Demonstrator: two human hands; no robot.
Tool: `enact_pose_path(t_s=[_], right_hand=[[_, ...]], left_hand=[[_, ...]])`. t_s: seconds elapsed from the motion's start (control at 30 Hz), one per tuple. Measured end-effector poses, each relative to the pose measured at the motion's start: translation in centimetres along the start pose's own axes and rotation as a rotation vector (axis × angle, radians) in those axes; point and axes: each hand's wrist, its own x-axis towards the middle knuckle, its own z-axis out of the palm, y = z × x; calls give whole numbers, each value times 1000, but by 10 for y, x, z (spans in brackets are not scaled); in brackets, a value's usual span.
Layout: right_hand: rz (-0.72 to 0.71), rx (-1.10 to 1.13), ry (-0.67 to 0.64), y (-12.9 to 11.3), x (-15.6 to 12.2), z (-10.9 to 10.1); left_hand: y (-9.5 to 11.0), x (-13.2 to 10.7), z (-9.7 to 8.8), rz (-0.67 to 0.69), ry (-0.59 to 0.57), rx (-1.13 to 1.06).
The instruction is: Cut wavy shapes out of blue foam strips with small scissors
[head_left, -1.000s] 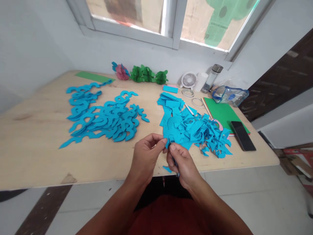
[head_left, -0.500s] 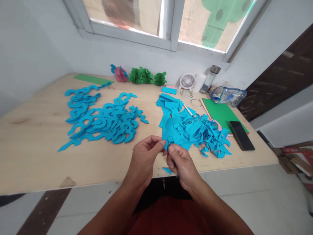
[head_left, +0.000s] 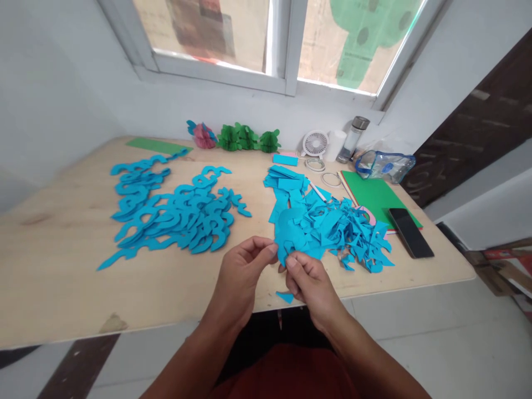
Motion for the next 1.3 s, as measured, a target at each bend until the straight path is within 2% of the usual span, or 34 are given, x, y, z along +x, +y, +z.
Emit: enact_pose_path(t_s=[0.33,0.7,1.0,1.3], right_hand=[[-25,-8,6,1,-2,0],[-32,21,-11,-1,-4,2],[-72,-53,-19,-1,-5,-2],[-97,-73,0,2,-7,-2]], left_hand=[[-5,-8,8,24,90,-83],[-2,-12,8,-39,38,-127],[2,-7,3,-26,-47,-27],[1,-13,11,-69,-2,-120]])
